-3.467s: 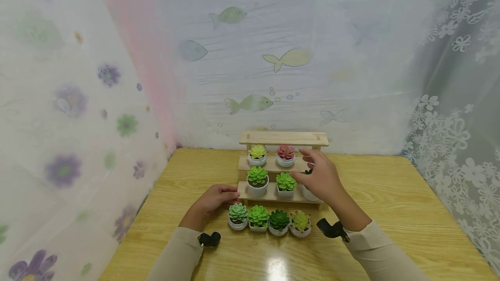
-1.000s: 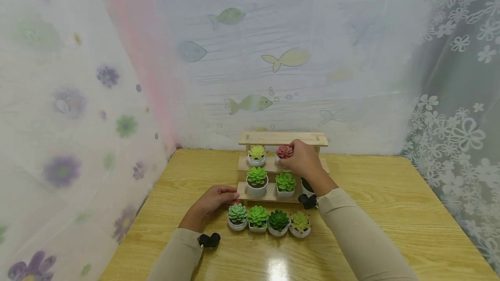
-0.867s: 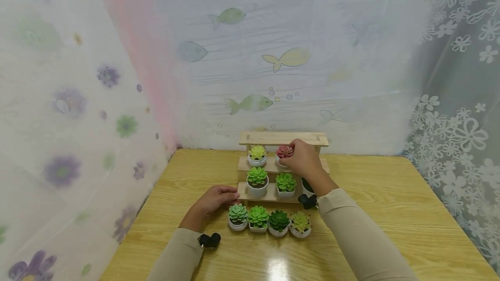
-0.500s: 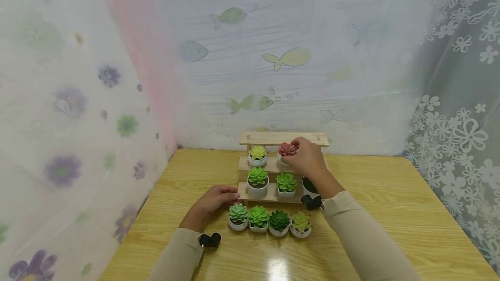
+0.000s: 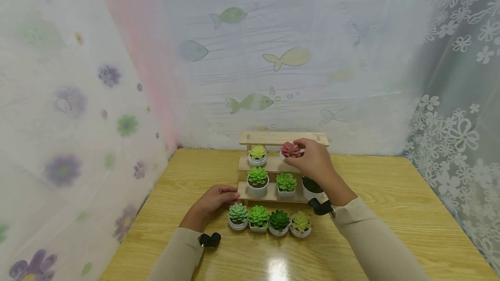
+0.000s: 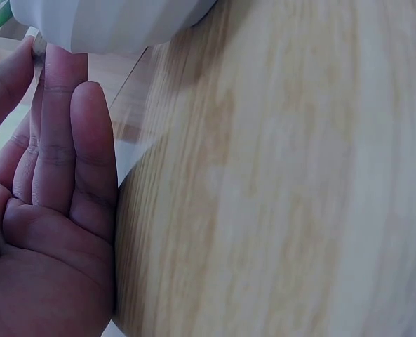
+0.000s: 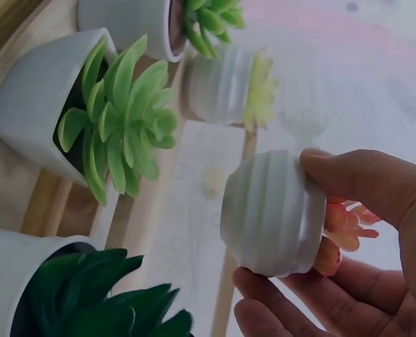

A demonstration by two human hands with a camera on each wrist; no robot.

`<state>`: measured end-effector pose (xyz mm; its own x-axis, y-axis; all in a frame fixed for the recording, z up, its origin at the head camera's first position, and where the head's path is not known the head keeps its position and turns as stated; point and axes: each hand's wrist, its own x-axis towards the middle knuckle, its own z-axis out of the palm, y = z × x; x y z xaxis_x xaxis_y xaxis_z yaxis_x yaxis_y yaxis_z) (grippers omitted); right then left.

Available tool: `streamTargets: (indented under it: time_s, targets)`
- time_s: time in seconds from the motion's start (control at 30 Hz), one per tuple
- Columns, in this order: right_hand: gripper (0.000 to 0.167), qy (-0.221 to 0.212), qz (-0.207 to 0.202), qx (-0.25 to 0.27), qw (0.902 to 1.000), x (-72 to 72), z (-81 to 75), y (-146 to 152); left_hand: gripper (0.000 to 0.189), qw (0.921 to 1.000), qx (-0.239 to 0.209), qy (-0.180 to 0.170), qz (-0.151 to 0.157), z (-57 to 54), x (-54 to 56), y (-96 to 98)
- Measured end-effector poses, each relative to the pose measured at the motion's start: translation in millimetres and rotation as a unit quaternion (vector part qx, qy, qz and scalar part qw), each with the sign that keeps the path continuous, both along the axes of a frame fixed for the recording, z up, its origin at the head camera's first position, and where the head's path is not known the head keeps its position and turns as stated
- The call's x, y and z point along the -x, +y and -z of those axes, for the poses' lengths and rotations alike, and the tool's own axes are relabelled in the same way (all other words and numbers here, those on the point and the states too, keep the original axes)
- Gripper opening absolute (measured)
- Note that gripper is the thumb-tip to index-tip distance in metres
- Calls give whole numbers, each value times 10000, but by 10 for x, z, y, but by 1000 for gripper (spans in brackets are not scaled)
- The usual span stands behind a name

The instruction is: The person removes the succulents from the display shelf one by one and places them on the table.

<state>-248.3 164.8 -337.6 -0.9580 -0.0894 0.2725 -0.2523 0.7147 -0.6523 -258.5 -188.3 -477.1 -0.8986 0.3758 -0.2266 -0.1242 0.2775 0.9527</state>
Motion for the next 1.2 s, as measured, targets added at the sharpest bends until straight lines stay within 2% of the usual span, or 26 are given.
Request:
streamTargets:
  time_s: [0.33,0.67,0.9,1.2]
  targets:
    - [59,16,-186,427,9989,-149,-74,111,50,10000,80,37,23,-16,-20,2]
    - [54,-161,-247,652,9974,-310,-67,181,50,10000,70,18,0,-16,-23,7]
    - [57,-137,-300,770,9965,-429,-66,254,49,10000,57,17,-28,-11,-22,12]
    - [53,-87,-265,767,9967,-643,-10,330,50,10000,-20,23,-32,-5,-15,2]
